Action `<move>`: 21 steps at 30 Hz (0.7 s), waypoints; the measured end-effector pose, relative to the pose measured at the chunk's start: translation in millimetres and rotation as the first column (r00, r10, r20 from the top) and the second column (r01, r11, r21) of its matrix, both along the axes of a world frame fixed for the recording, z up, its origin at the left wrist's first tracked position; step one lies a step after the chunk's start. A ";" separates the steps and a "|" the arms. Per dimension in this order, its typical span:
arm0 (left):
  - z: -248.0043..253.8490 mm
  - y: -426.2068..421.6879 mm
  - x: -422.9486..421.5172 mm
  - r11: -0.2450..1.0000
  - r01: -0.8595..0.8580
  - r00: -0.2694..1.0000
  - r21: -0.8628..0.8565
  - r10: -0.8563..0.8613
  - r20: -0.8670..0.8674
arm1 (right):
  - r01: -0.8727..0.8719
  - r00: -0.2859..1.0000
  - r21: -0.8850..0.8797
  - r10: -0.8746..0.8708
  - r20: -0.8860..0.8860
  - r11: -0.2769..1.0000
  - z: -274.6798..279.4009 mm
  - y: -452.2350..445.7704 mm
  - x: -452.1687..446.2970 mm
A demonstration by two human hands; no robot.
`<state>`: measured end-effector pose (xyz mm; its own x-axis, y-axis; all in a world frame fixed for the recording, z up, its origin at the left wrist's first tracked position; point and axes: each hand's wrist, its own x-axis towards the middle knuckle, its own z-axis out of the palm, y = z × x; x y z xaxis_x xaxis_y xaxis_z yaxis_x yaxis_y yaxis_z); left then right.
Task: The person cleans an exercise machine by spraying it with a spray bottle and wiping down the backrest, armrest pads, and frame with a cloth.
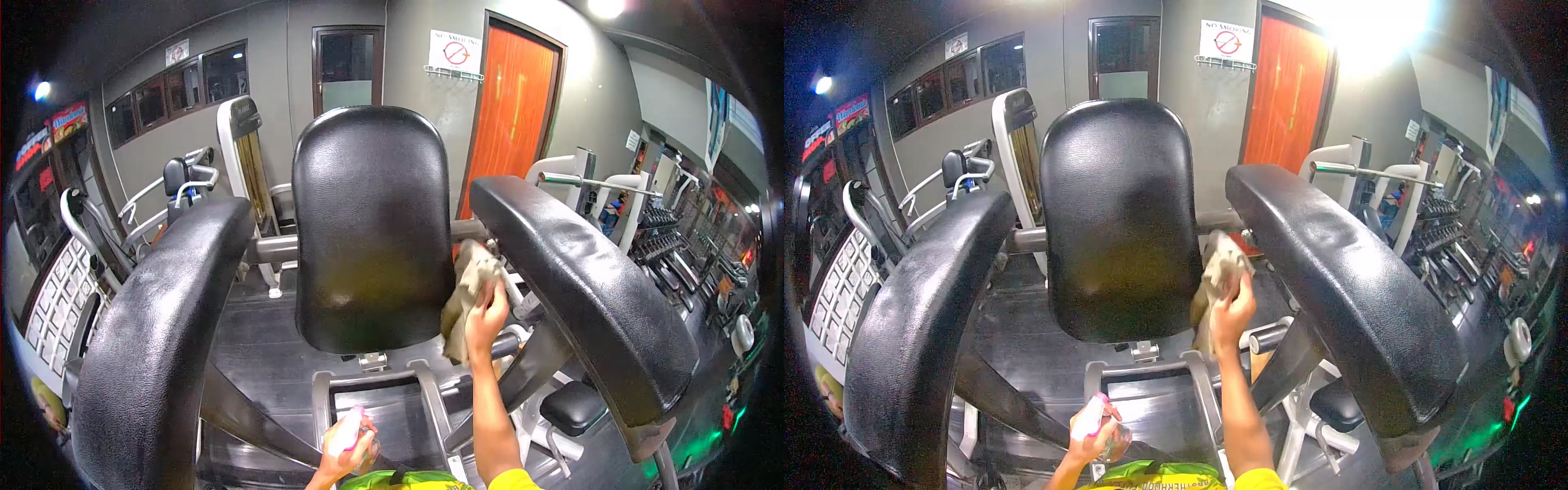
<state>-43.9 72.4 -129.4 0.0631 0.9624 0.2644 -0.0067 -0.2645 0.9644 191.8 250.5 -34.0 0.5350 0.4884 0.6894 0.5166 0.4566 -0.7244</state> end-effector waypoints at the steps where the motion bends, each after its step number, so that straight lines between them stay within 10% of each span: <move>1: -0.3 -0.5 -0.8 0.998 -0.049 0.998 0.040 0.050 -0.035 | -0.040 0.998 0.009 0.040 -0.047 0.999 19.6 0.6 -7.6; 3: -3.4 -1.4 -4.1 0.996 -0.054 0.996 0.077 0.059 -0.067 | -0.175 0.984 0.304 0.175 0.026 0.936 57.9 13.6 -30.7; 7: 0.6 -7.7 -8.0 0.988 -0.096 0.987 0.122 0.110 -0.117 | -0.136 0.628 0.260 -0.120 0.769 0.956 114.7 55.8 -59.4; 21: -16.2 -24.9 -30.2 0.992 -0.118 0.990 0.040 0.121 -0.070 | -0.108 0.738 0.167 -0.034 0.674 0.980 30.5 32.1 -62.0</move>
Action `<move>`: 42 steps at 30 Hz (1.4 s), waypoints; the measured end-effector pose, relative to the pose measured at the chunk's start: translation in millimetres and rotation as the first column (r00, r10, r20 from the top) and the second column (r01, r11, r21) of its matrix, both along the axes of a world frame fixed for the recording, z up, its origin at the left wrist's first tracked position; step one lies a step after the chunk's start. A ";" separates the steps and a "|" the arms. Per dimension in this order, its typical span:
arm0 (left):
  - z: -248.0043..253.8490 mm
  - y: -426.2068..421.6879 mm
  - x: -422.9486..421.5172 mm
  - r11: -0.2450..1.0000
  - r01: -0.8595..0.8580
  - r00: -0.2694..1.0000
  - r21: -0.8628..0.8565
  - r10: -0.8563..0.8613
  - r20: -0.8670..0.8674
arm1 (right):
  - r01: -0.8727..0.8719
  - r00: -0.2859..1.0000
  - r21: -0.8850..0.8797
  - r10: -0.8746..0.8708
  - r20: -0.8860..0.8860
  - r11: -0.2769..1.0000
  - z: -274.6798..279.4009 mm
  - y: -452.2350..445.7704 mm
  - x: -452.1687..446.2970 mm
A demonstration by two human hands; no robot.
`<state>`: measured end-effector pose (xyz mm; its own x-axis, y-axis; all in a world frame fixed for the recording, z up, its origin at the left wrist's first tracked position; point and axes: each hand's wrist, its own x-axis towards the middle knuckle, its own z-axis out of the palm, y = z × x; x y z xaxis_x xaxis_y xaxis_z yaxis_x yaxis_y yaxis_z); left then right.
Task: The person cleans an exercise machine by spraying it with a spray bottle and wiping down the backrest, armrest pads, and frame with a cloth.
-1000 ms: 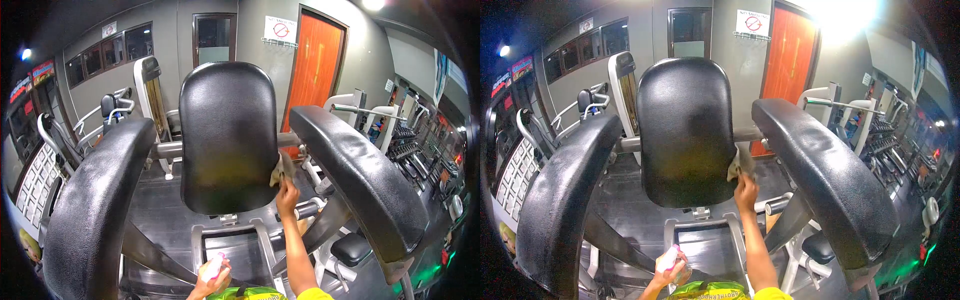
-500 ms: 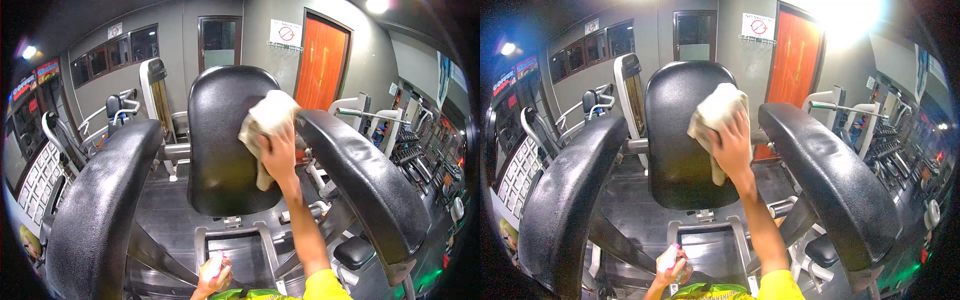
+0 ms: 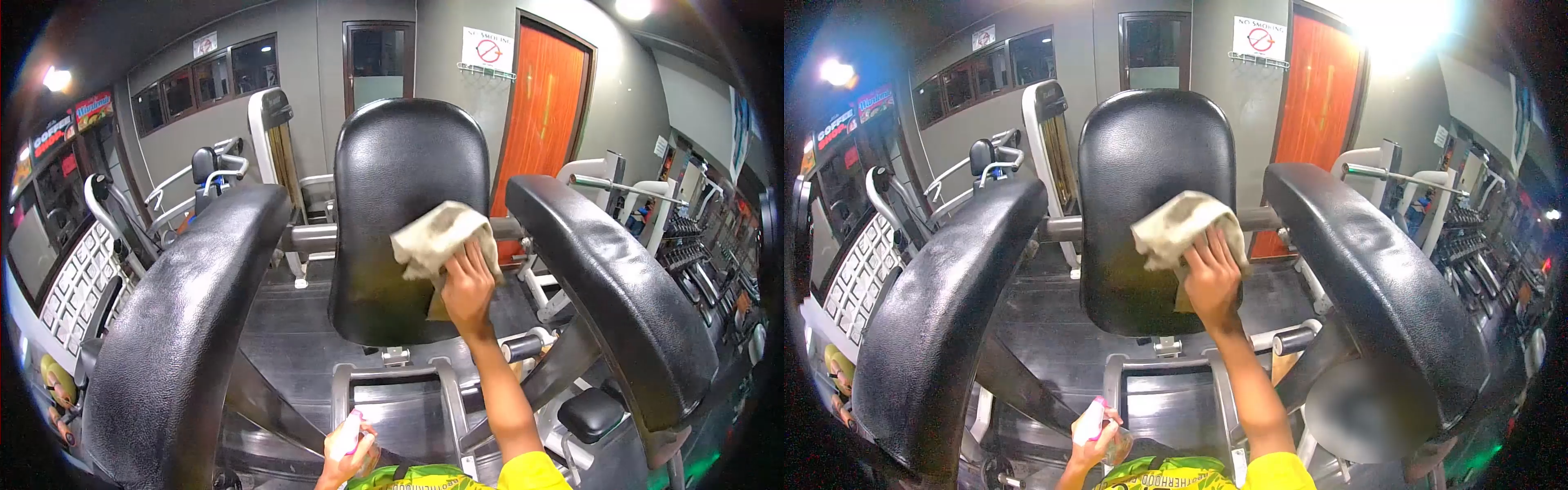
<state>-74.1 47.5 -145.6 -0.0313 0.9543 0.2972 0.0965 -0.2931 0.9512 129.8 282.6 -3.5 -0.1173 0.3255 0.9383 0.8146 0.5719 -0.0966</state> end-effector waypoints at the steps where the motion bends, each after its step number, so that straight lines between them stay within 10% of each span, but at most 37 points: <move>1: 0.7 -0.8 -0.3 1.000 -0.022 1.000 0.018 0.021 0.002 | 0.003 1.000 -0.014 -0.003 0.023 1.000 -16.5 -4.2 4.4; 12: -3.5 -3.4 -0.5 0.997 -0.038 0.994 0.060 0.044 -0.100 | 0.050 0.968 -0.025 -0.042 0.246 0.998 27.8 17.5 -12.6; 21: 4.2 -7.9 -4.7 0.999 -0.032 0.999 -0.022 0.033 0.009 | 0.069 0.995 0.100 -0.075 0.059 0.993 59.0 32.7 -31.9; 26: -2.3 -2.4 -3.7 0.997 0.018 0.999 -0.077 -0.014 0.048 | -0.345 0.818 0.083 0.257 0.515 0.935 -3.9 -0.1 -60.6; 34: -1.9 -6.2 -5.4 1.000 -0.023 0.997 -0.021 0.024 0.075 | 0.111 0.980 0.126 -0.129 0.149 0.986 50.8 12.0 -31.0; 42: 6.4 -4.9 1.0 0.998 -0.053 0.996 -0.032 0.056 0.073 | -0.398 0.848 -0.079 0.399 0.347 0.914 -44.2 -22.6 -110.7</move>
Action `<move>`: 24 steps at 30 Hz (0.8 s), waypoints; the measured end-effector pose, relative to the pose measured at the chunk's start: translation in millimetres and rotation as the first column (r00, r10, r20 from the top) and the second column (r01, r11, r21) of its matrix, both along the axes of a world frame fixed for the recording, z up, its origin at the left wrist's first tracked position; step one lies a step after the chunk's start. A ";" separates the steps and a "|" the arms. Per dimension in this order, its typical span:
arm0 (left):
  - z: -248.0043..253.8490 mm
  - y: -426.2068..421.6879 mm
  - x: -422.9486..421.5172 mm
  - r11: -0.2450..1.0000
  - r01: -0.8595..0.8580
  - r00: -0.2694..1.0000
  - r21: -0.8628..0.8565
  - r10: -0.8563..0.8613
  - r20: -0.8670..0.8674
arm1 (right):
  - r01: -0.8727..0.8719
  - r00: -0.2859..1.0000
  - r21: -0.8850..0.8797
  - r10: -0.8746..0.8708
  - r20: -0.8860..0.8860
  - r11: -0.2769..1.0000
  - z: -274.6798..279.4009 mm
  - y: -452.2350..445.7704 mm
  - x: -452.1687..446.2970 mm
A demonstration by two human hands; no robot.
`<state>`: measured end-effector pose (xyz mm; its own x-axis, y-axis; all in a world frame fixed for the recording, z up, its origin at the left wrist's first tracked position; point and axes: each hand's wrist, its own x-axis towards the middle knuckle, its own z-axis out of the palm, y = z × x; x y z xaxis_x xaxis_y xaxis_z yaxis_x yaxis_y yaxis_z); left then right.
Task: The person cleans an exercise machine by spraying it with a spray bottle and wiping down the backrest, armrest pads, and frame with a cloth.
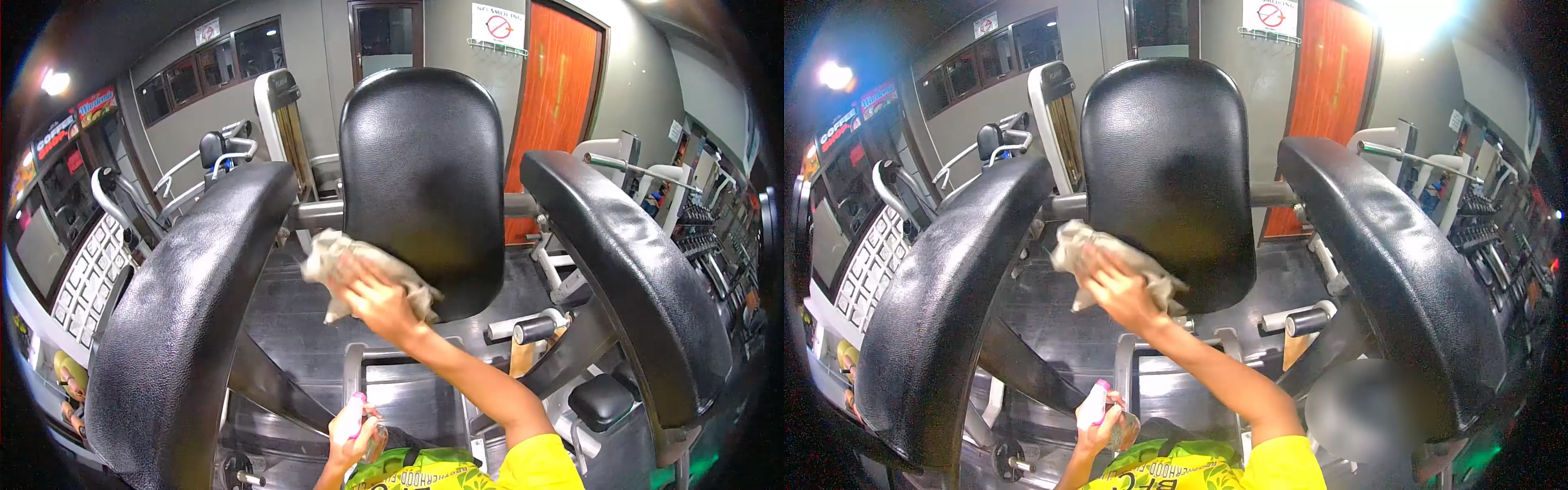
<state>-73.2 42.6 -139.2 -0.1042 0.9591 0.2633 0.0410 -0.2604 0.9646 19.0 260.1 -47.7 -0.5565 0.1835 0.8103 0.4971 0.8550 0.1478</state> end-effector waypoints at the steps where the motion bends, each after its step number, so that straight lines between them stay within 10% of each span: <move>1: -0.1 0.4 0.7 1.000 -0.010 1.000 0.015 0.011 -0.009 | 0.012 1.000 0.045 -0.014 0.026 0.999 -3.2 -3.6 4.8; 8: -2.6 2.5 0.9 1.000 -0.020 1.000 0.000 0.020 0.017 | 0.173 0.985 -0.036 -0.174 -0.021 0.984 56.8 -13.2 71.7; 12: -1.6 3.4 2.1 1.000 -0.012 0.999 -0.019 0.011 -0.042 | 0.045 0.969 -0.437 -0.146 -0.200 0.898 112.5 -28.3 97.2; 18: -4.9 8.4 1.1 0.995 -0.031 0.986 0.099 0.047 -0.159 | -0.074 0.996 -0.488 0.044 -0.073 0.869 173.8 7.7 118.2; 24: -11.3 13.4 3.6 1.000 0.004 0.997 -0.029 -0.007 -0.074 | 0.489 0.837 0.138 -0.418 -0.353 0.862 165.2 38.5 96.1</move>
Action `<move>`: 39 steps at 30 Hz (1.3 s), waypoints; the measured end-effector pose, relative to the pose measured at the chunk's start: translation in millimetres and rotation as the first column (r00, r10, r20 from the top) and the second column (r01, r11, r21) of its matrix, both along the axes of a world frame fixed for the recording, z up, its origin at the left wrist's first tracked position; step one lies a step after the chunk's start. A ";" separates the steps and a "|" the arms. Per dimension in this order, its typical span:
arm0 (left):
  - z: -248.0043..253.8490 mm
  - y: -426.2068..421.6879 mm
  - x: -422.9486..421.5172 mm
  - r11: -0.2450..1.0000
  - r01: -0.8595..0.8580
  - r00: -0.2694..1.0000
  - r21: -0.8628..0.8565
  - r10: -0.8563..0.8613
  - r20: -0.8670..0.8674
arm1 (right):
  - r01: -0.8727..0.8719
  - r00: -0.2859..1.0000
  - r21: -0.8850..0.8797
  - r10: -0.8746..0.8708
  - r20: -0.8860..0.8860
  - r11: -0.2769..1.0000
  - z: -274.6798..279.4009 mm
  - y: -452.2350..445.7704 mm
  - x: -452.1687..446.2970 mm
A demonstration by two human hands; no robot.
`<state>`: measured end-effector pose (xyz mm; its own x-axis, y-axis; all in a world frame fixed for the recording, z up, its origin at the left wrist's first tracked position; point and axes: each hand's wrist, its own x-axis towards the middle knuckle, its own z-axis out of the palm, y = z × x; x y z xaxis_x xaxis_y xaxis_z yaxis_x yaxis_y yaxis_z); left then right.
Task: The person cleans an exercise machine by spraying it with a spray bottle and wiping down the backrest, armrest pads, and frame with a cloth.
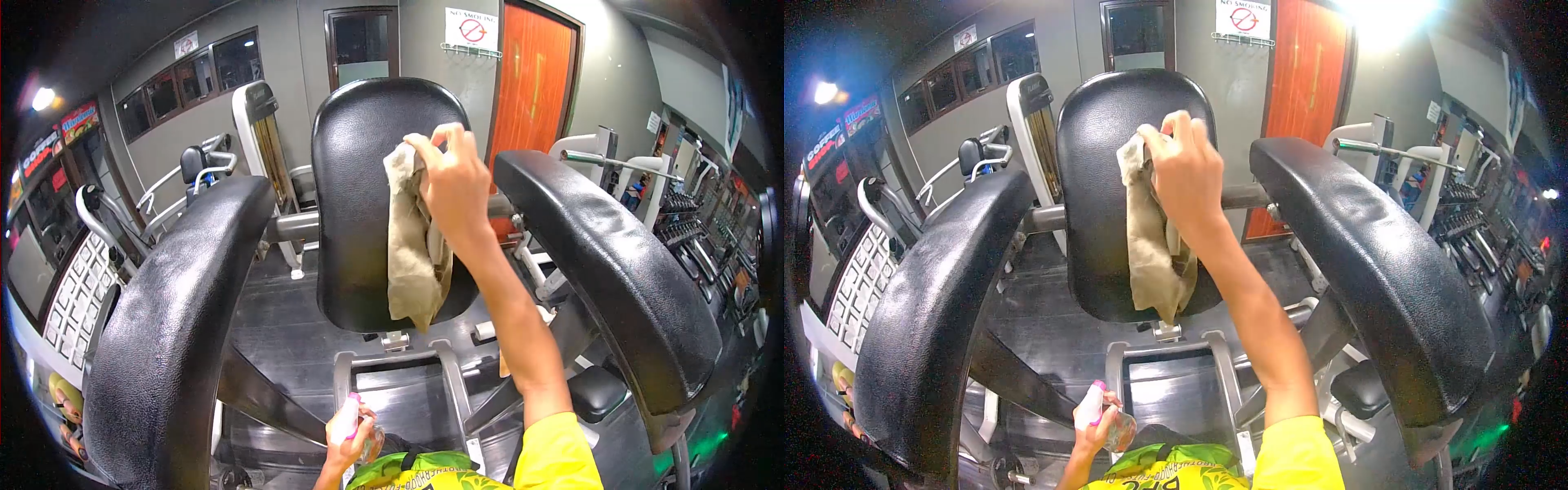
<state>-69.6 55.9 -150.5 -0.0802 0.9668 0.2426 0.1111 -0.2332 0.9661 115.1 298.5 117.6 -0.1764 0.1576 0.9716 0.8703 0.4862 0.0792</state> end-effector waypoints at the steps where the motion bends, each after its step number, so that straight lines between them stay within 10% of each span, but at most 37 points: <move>1: -1.9 1.4 0.1 0.996 0.002 0.997 0.089 0.004 -0.071 | -0.033 0.999 -0.023 0.034 0.019 0.999 -13.7 7.0 -1.6; 14: -2.2 -0.6 -2.9 0.999 0.021 1.000 0.028 -0.021 -0.003 | -0.062 0.937 -0.121 0.100 0.335 0.991 -95.3 -6.9 27.9; 20: -2.2 -4.7 -0.2 1.000 0.019 0.995 0.000 -0.019 0.099 | -0.014 0.986 -0.054 0.005 -0.169 0.998 -99.1 -14.1 -5.8; 22: -2.2 -4.1 -1.0 1.000 0.023 0.996 -0.008 -0.022 0.087 | -0.315 0.942 -0.155 0.289 -0.171 0.936 -117.8 -23.5 -32.6; 30: 1.0 -0.9 6.8 1.000 0.021 0.990 -0.020 -0.018 0.142 | -0.333 0.856 -0.225 0.394 0.335 0.916 -141.8 -34.6 -44.6; 36: 2.7 5.6 8.0 0.998 0.055 0.998 -0.016 -0.055 0.018 | -0.384 0.750 -0.702 0.646 0.142 0.600 -59.4 -46.8 6.2; 39: 0.0 9.7 8.2 0.997 0.080 0.997 -0.004 -0.080 0.012 | -0.574 0.658 -0.557 0.743 0.123 0.601 -36.1 -28.3 10.7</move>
